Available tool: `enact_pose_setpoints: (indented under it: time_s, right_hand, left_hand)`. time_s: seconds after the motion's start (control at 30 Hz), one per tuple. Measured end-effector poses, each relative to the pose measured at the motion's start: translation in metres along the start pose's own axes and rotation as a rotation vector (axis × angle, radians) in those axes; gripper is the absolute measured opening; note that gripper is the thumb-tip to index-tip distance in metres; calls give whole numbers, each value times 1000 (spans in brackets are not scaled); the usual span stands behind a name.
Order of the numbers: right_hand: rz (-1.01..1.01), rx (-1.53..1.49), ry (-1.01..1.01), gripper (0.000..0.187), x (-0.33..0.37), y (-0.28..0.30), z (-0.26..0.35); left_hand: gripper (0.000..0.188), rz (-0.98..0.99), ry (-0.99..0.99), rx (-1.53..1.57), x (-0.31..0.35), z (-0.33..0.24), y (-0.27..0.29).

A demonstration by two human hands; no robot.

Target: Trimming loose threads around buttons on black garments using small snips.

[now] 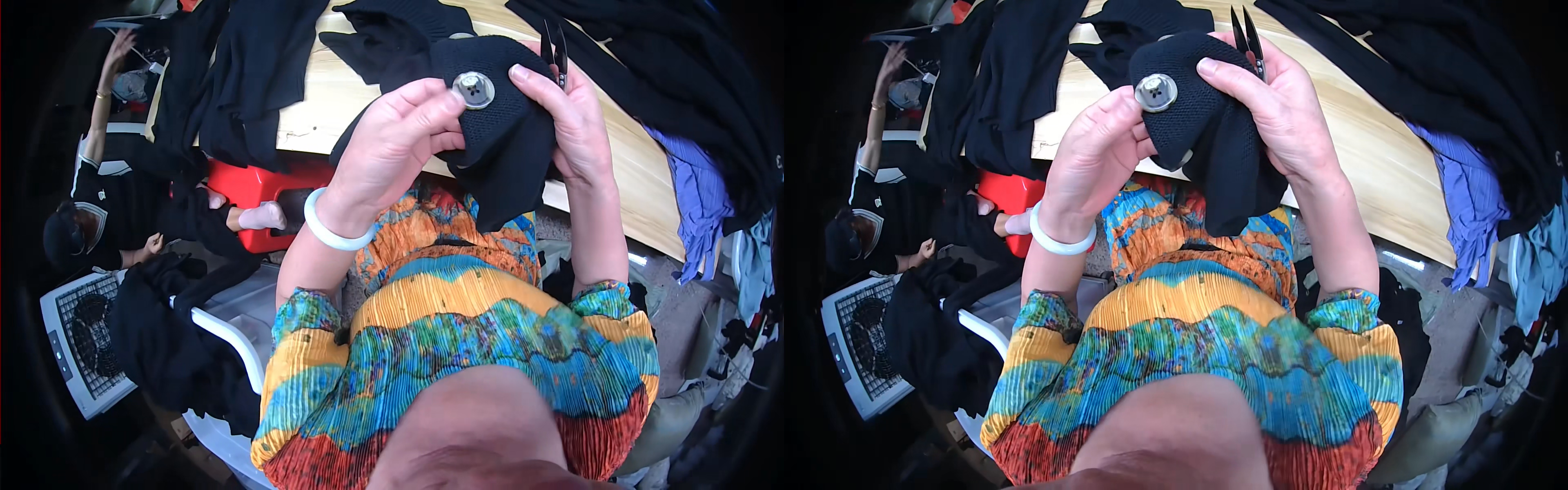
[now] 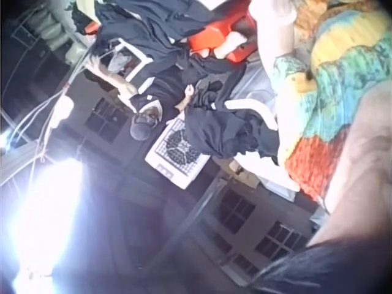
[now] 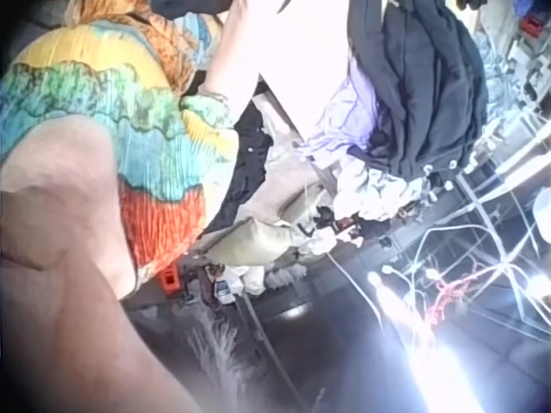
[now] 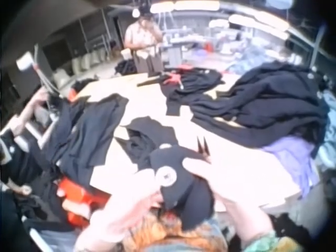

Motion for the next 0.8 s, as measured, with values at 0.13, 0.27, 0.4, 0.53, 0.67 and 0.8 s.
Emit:
enact_pose_setpoints:
  time_s: [0.13,0.27,0.4,0.53,0.67,0.8]
  right_hand:
    - [-5,56,15,28,-1,0,6]
    - [27,116,2,30,1,0,6]
    - [87,311,92,45,7,-2,-3]
    - [147,360,-149,53,24,3,-10]
    - [120,386,44,50,22,17,20]
    - [30,538,108,46,14,12,40]
  left_hand:
    - [20,-25,8,-80,0,0,-3]
    - [21,30,-6,32,-4,-1,-2]
    - [27,53,-22,217,-2,0,1]
    - [33,167,-78,499,3,2,8]
    - [38,396,-118,621,7,9,11]
    - [38,443,-173,617,8,16,16]
Point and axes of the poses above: each hand's wrist, its own x-axis away from the middle knuckle, its own y-axis out of the back of the hand, z = x × y, the point moved 2 cm from there along -x, towards the middle knuckle, and after that the axes turned 13 degrees about z, right-handed, at the moved point
